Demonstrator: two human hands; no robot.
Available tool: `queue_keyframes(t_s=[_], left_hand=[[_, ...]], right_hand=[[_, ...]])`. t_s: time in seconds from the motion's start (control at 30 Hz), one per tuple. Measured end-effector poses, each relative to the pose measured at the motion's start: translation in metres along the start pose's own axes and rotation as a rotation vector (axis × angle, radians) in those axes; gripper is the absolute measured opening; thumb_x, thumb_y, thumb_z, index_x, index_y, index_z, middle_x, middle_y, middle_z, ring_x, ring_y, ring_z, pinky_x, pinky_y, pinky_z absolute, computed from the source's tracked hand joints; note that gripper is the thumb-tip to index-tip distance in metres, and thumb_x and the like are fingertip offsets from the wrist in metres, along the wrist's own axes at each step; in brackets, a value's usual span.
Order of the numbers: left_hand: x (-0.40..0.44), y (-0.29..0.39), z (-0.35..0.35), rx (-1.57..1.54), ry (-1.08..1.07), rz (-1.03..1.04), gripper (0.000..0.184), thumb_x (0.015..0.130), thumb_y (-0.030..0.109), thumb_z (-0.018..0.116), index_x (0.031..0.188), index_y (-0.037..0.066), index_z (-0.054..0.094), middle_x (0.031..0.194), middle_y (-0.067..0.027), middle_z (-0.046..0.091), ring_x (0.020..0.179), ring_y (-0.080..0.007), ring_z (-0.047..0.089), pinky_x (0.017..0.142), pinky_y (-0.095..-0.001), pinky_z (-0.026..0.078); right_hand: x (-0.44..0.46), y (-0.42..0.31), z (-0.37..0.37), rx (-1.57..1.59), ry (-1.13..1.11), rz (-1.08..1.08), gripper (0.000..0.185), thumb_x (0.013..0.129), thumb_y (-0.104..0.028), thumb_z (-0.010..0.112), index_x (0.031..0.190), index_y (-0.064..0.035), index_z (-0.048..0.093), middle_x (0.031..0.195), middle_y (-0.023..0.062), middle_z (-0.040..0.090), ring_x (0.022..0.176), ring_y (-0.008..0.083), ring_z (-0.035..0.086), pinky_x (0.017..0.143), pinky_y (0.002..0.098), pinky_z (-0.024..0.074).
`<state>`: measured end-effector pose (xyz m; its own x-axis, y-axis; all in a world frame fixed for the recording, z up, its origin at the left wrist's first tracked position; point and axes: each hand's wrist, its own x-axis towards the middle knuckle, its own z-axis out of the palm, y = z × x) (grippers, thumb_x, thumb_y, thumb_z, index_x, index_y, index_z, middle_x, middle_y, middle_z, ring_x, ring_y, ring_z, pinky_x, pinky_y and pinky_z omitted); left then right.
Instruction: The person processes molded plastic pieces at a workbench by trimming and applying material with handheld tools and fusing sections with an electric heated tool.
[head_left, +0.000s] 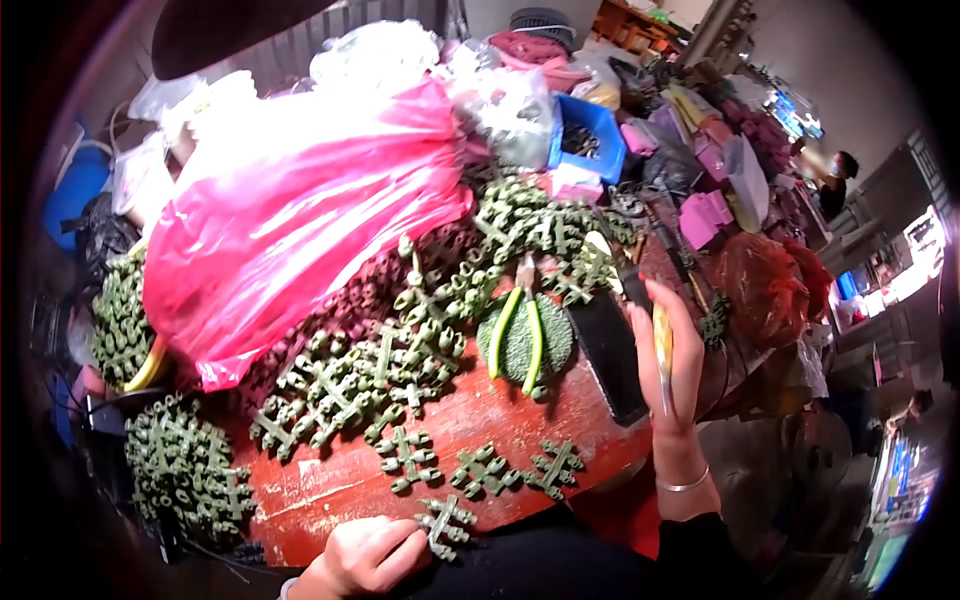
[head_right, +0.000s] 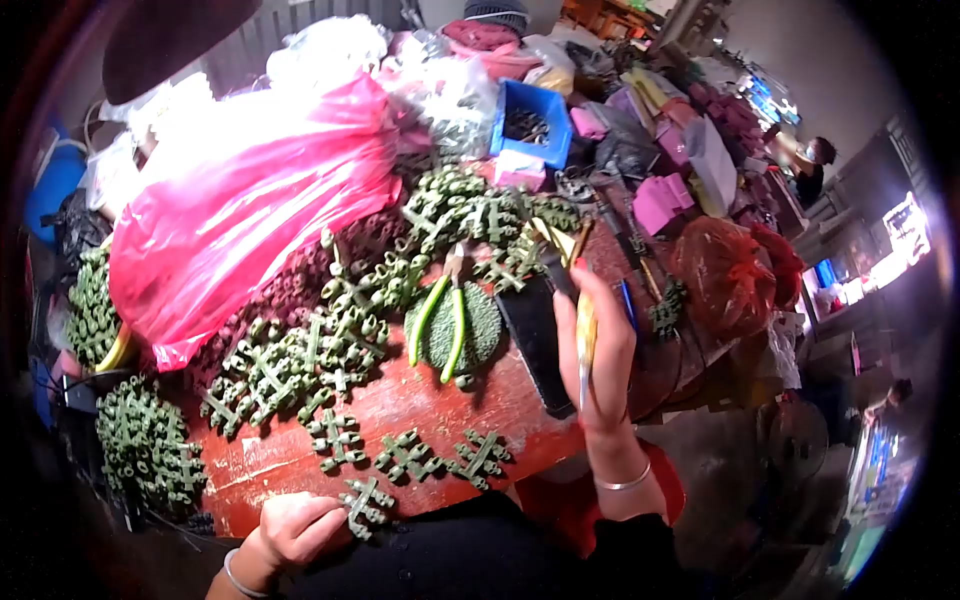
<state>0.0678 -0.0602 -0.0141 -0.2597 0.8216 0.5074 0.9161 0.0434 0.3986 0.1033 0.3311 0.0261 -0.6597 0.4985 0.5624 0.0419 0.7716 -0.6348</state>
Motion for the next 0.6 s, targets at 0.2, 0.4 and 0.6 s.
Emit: queue_keyframes(t_s=[0.2, 0.4, 0.6], left_hand=[[0.027, 0.004, -0.008, -0.443, 0.439, -0.419, 0.016, 0.085, -0.003, 0.064, 0.098, 0.001, 0.055, 0.094, -0.0132, 0.065, 0.077, -0.02, 0.066, 0.066, -0.0299, 0.055], [0.064, -0.029, -0.03, -1.207, 0.525, -0.859, 0.007, 0.094, 0.002, 0.056, 0.099, -0.002, 0.054, 0.1, -0.0168, 0.065, 0.076, -0.0232, 0.07, 0.059, -0.0326, 0.06], [0.059, -0.057, -0.019, -1.335, 0.677, -0.903, 0.017, 0.089, 0.011, 0.063, 0.103, 0.004, 0.055, 0.093, -0.0144, 0.065, 0.083, -0.0288, 0.07, 0.063, -0.0343, 0.058]], right_hand=[[0.047, 0.098, -0.009, -0.252, 0.015, -0.109, 0.029, 0.099, -0.008, 0.065, 0.126, 0.0017, 0.063, 0.112, 0.0235, 0.071, 0.105, 0.0382, 0.07, 0.092, 0.0386, 0.0537], [0.093, 0.167, 0.005, -0.368, 0.13, -0.039, 0.029, 0.094, -0.012, 0.069, 0.121, -0.002, 0.065, 0.108, 0.0257, 0.071, 0.103, 0.044, 0.068, 0.087, 0.0443, 0.0555], [0.086, 0.182, 0.023, -0.352, 0.005, 0.054, 0.034, 0.094, -0.023, 0.069, 0.123, -0.004, 0.065, 0.111, 0.0248, 0.07, 0.104, 0.0438, 0.068, 0.089, 0.0455, 0.055]])
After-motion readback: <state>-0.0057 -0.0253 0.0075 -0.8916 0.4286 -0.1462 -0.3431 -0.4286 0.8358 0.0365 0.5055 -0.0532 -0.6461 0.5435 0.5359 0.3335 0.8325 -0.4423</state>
